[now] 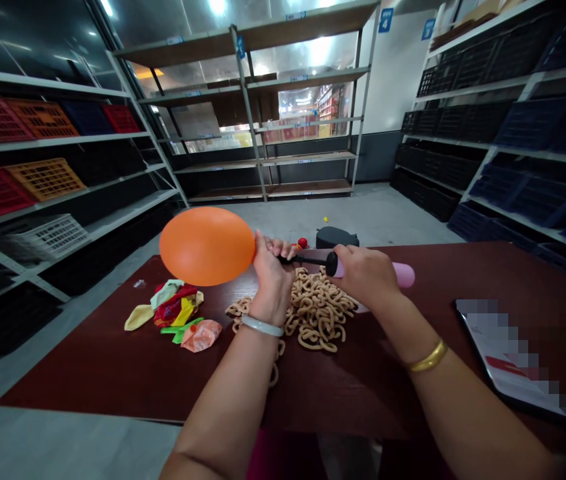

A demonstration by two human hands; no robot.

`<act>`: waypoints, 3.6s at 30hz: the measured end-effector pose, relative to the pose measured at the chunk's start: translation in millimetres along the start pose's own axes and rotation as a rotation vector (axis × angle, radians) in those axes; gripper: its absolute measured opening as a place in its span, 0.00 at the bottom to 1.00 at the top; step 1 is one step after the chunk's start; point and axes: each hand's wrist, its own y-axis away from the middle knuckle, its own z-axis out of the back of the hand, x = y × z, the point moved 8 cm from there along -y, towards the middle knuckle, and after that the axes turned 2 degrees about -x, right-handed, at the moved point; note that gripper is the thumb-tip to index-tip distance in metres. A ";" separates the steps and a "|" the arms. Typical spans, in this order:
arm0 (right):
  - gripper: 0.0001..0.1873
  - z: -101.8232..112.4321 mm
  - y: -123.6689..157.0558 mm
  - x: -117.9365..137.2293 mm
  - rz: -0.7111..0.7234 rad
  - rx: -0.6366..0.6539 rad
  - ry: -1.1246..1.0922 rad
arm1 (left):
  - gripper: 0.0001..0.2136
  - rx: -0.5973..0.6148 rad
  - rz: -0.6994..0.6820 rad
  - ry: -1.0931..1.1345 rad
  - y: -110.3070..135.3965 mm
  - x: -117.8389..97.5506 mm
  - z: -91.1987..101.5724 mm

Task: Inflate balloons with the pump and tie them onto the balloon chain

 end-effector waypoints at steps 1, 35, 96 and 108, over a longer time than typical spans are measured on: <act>0.23 -0.9 0.7 3.6 -0.007 0.006 -0.013 | 0.23 0.009 0.019 -0.012 4.4 8.5 -2.7; 0.24 -1.4 3.4 20.9 -0.058 0.047 -0.126 | 0.24 0.063 0.061 -0.102 22.3 13.1 -25.2; 0.22 -9.0 1.3 9.8 -0.046 0.077 -0.011 | 0.23 0.012 0.066 0.026 14.2 33.4 -4.1; 0.21 -13.2 1.5 12.2 -0.028 0.050 -0.057 | 0.22 -0.029 0.016 -0.016 10.9 13.7 -3.3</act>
